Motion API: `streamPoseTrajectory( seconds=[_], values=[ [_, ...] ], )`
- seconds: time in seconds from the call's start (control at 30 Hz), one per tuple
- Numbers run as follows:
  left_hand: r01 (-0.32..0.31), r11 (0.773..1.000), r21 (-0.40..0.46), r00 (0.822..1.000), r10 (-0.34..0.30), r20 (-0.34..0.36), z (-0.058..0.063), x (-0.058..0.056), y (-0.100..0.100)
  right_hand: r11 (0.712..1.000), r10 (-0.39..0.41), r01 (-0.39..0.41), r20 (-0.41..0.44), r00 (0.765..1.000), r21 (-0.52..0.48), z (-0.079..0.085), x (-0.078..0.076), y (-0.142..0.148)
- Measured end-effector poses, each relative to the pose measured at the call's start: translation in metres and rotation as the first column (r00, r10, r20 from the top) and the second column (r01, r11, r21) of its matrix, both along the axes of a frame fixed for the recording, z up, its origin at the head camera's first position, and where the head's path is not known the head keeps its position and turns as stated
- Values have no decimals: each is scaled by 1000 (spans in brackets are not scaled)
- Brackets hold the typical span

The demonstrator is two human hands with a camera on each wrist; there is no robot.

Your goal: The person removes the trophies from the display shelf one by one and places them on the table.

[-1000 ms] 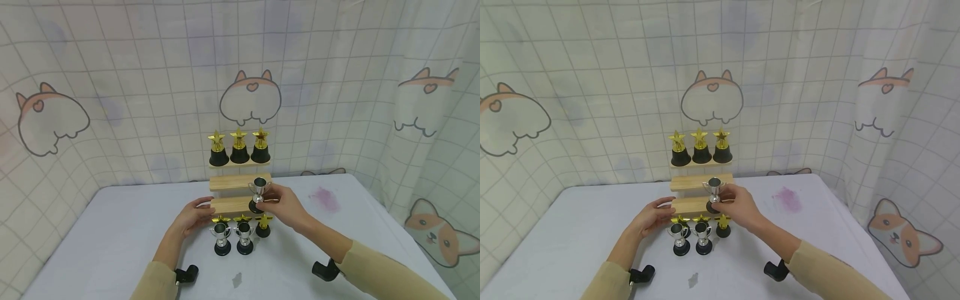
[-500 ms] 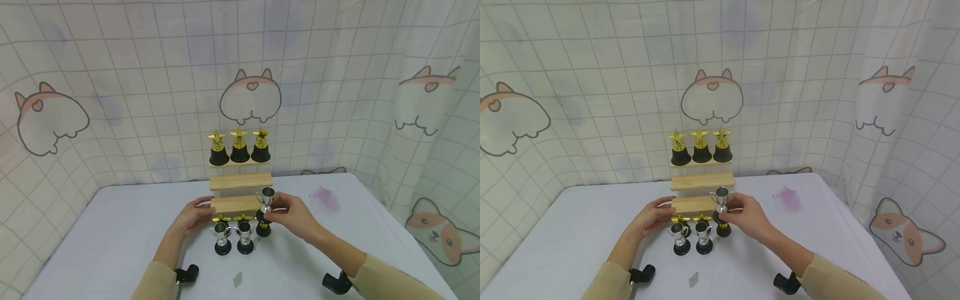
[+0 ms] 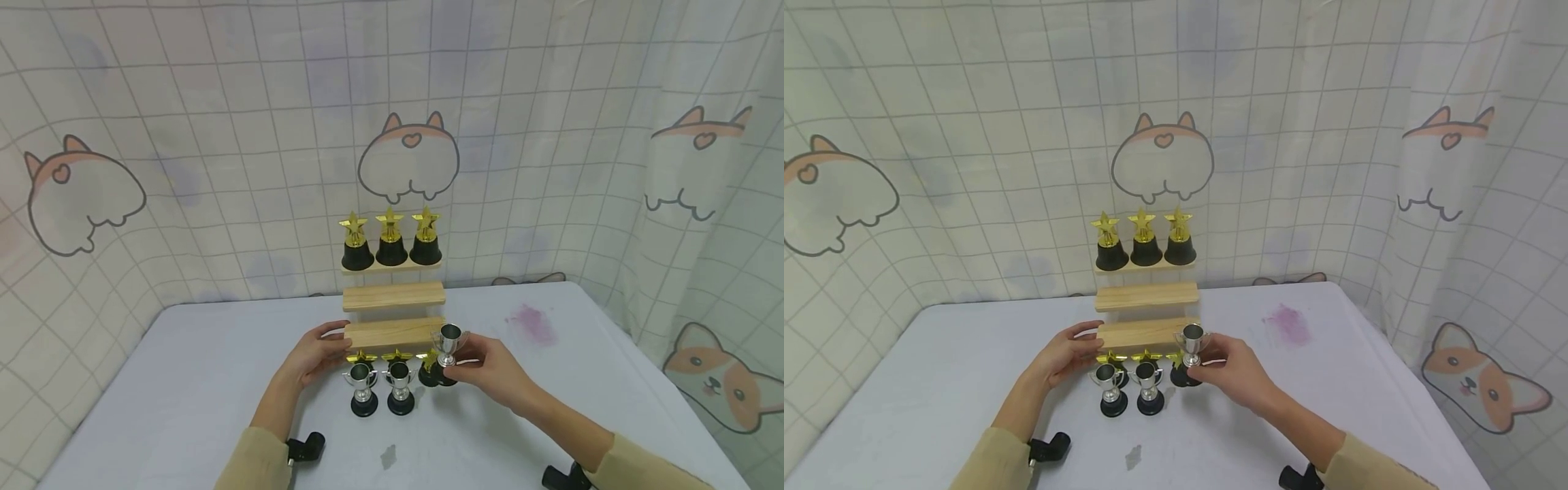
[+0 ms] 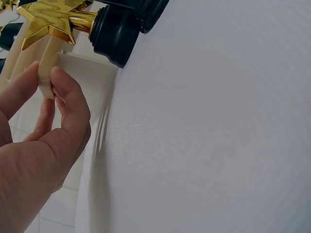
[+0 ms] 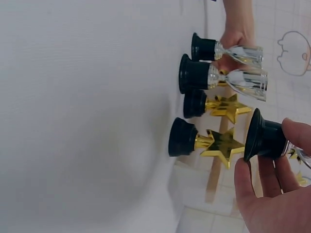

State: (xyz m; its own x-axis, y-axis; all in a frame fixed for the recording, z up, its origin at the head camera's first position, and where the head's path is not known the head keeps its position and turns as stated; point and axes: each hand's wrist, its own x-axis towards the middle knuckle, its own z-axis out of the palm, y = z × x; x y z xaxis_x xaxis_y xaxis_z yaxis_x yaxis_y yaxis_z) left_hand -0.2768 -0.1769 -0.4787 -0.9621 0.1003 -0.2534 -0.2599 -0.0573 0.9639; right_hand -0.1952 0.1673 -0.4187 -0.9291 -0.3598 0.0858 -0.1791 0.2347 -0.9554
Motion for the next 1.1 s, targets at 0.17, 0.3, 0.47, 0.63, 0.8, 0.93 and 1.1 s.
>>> streamPoseTrajectory(
  seconds=[0.17, 0.3, 0.47, 0.63, 0.8, 0.93, 1.1],
  values=[
    [-3, 1000, -3, 1000, 3, -3, 1, 0, -1, 999, 36, -36, 8, 999, -12, -7, 2, -2],
    [-2, 1000, -1, 1000, 2, -6, 0, -1, -1, 998, 58, -58, -3, 998, 3, -16, 2, -5],
    [6, 1000, 2, 1000, -6, -10, 1, 0, -1, 998, 57, -57, 13, 998, 22, -26, 2, -7],
    [6, 1000, 4, 1000, -6, -9, 1, 1, -1, 998, 39, -41, 43, 998, 53, -33, 2, -9],
    [5, 1000, 0, 1000, -5, -2, 1, 0, -1, 998, 34, -37, 69, 997, 42, -41, 1, -10],
    [2, 1000, 1, 1000, -2, -2, 1, 1, -1, 998, 45, -47, 77, 996, 28, -48, 0, -11],
    [4, 1000, 3, 1000, -4, -2, 0, 1, -1, 997, 31, -35, 58, 998, 72, -55, -1, -12]
  ],
)
